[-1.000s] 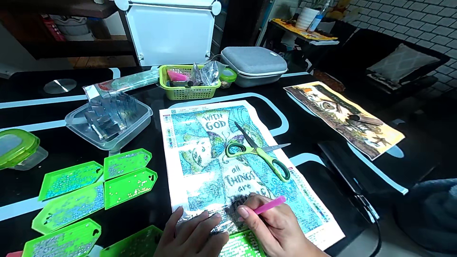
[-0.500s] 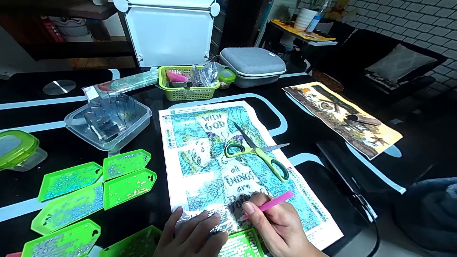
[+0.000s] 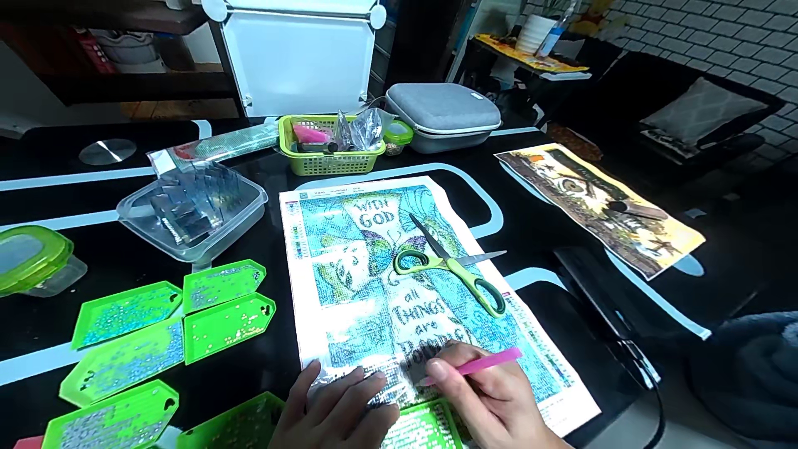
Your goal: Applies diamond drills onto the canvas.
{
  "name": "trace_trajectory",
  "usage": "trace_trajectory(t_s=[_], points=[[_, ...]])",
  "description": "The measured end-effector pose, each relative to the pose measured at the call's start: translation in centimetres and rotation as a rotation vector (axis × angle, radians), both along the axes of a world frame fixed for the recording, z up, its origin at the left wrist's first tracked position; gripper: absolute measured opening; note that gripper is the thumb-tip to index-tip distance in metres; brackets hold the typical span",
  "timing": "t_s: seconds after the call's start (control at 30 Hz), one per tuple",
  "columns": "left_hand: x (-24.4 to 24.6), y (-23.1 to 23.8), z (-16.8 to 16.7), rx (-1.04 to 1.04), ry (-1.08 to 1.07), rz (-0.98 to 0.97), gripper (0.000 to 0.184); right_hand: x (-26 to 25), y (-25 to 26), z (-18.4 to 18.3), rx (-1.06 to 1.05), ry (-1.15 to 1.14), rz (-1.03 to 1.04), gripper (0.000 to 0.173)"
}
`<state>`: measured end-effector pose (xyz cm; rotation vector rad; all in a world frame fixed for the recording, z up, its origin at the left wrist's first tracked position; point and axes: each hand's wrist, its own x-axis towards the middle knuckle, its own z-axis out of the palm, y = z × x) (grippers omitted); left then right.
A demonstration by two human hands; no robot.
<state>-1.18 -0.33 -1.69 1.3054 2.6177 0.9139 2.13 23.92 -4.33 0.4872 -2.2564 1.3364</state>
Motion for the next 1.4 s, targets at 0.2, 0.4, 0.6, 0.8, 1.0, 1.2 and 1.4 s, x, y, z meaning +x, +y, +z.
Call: trace_trajectory(t_s=[0.2, 0.4, 0.6, 0.8, 1.0, 1.2, 1.4], points=[[0.0, 0.0, -0.1, 0.003, 0.007, 0.001, 0.042, 0.7, -0.1, 0.4, -0.063, -0.045, 0.072, 0.032], [0.0, 0.0, -0.1, 0.002, 0.001, 0.002, 0.042, 0.7, -0.2, 0.4, -0.005, -0.042, 0.117, 0.032], [0.0, 0.0, -0.1, 0.003, 0.001, 0.0, 0.043, 0.6, -0.2, 0.3, 0.004, -0.034, 0.128, 0.032], [0.0, 0.0, -0.2, 0.011, -0.002, 0.004, 0.042, 0.4, -0.2, 0.3, -0.155, -0.091, 0.08, 0.03], [-0.1, 0.0, 0.0, -0.006, 0.007, -0.003, 0.042, -0.4, -0.6, 0.0, -0.147, -0.093, -0.033, 0.027], [0.0, 0.0, -0.1, -0.001, 0.011, 0.004, 0.042, -0.5, -0.6, -0.2, -0.088, -0.078, -0.021, 0.029], [0.0, 0.1, 0.0, -0.004, 0.002, 0.003, 0.042, -0.5, -0.6, -0.2, -0.011, -0.052, -0.027, 0.029]])
